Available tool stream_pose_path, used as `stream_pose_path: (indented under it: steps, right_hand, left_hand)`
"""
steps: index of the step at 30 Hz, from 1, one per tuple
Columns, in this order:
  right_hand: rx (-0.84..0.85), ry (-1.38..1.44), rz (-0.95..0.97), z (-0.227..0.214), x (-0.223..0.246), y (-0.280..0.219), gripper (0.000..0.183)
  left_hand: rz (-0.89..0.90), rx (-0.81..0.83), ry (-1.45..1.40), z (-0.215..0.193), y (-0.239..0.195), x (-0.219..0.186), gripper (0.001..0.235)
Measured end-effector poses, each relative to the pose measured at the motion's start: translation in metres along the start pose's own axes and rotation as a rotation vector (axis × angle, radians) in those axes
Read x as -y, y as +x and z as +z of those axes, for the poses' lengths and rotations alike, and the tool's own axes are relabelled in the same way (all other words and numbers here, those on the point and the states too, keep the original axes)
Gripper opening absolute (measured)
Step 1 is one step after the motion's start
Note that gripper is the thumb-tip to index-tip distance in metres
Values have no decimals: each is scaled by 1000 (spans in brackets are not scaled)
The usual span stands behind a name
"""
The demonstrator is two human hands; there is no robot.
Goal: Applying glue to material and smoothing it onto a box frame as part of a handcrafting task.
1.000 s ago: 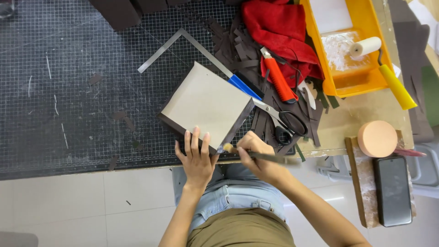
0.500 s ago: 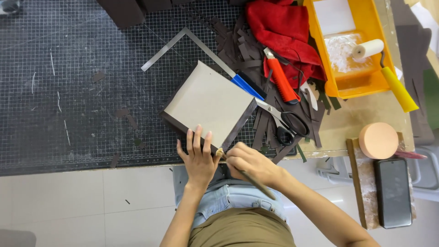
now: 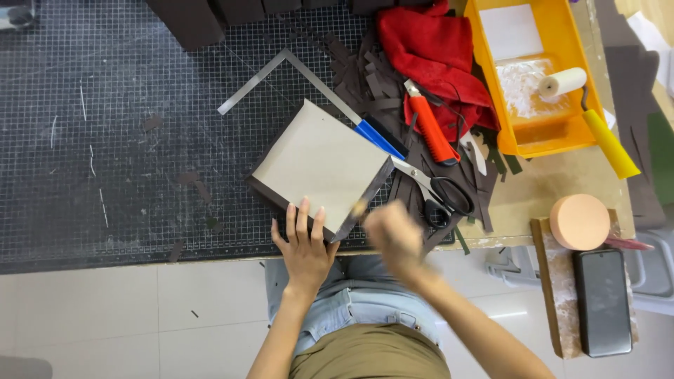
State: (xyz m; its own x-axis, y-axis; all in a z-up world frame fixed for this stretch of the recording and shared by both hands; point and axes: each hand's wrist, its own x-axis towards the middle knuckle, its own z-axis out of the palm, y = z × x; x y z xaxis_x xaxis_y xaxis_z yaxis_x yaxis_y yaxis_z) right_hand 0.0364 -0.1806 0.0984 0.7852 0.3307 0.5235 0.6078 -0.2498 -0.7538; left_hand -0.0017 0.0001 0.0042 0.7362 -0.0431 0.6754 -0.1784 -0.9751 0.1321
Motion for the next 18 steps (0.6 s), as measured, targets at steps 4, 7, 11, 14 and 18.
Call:
stream_pose_path:
  steps: [4, 7, 11, 14, 18]
  right_hand:
    - [123, 23, 70, 16, 7, -22, 10]
    - [-18, -87, 98, 5, -30, -18, 18]
    - [-28, -278, 23, 18, -39, -41, 6]
    - [165, -139, 222, 20, -22, -44, 3]
    - [7, -51, 458, -11, -59, 3, 15]
  left_hand:
    - [-3, 4, -23, 3, -1, 0, 57]
    - [-7, 7, -9, -2, 2, -1, 53]
    - [-2, -8, 5, -1, 3, -1, 51]
    - [-6, -15, -1, 0, 1, -1, 51]
    - [-3, 13, 8, -2, 1, -1, 55]
